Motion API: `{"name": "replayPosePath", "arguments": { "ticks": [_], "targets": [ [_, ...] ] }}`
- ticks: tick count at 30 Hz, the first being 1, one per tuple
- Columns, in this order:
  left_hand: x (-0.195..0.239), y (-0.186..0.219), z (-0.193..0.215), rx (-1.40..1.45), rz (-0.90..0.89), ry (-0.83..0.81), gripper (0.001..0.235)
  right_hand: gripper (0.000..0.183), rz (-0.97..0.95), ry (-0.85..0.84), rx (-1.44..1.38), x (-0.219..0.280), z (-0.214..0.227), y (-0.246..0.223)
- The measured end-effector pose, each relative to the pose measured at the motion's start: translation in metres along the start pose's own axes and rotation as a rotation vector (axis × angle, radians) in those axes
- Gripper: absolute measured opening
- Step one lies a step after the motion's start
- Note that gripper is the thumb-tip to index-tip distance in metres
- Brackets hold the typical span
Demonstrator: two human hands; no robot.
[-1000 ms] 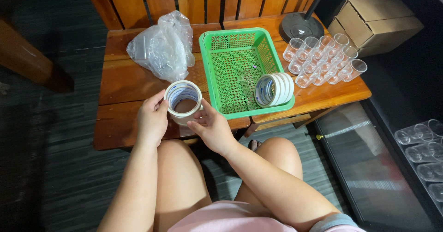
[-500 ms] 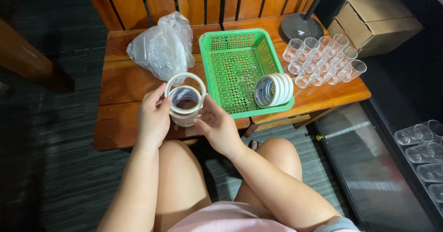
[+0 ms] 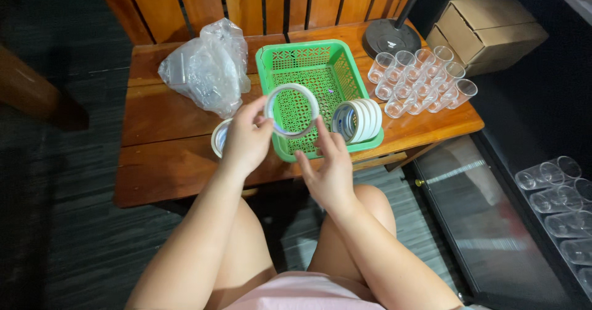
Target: The person sits on a wooden bench and organizes supplies. They place a stack of white rings into a green basket, then open a plastic bag and transfer small plastic bags into the same basket.
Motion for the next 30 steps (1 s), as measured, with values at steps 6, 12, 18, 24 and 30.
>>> {"name": "replayPosePath", "arguments": {
  "ticks": [6, 12, 18, 24, 30],
  "targets": [
    [-0.021, 0.008, -0.050, 0.004, 0.019, -0.151, 0.058, 0.077, 0.050, 0.122, 0.254, 0.013, 0.017, 0.029],
    [-0.050, -0.001, -0.101, 0.016, 0.108, -0.287, 0.063, 0.069, -0.056, 0.079, 0.352, 0.025, 0.027, 0.054],
    [-0.059, -0.001, -0.138, -0.036, 0.177, -0.360, 0.061, 0.070, -0.106, 0.050, 0.401, 0.029, 0.033, 0.054],
    [-0.061, 0.003, -0.147, -0.044, 0.236, -0.406, 0.061, 0.072, -0.184, -0.009, 0.426, 0.034, 0.031, 0.060],
    [-0.054, 0.006, -0.154, -0.039, 0.261, -0.426, 0.059, 0.080, -0.229, -0.046, 0.447, 0.034, 0.031, 0.055]
  ]
}}
Point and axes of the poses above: each hand's wrist, its own x-axis away from the middle knuckle, its own z-axis out of the back of the hand, y = z × x, the point moved 1 cm from there along -x, towards the middle knuckle, and after that the axes turned 8 degrees about -x, right-handed, at the moved point
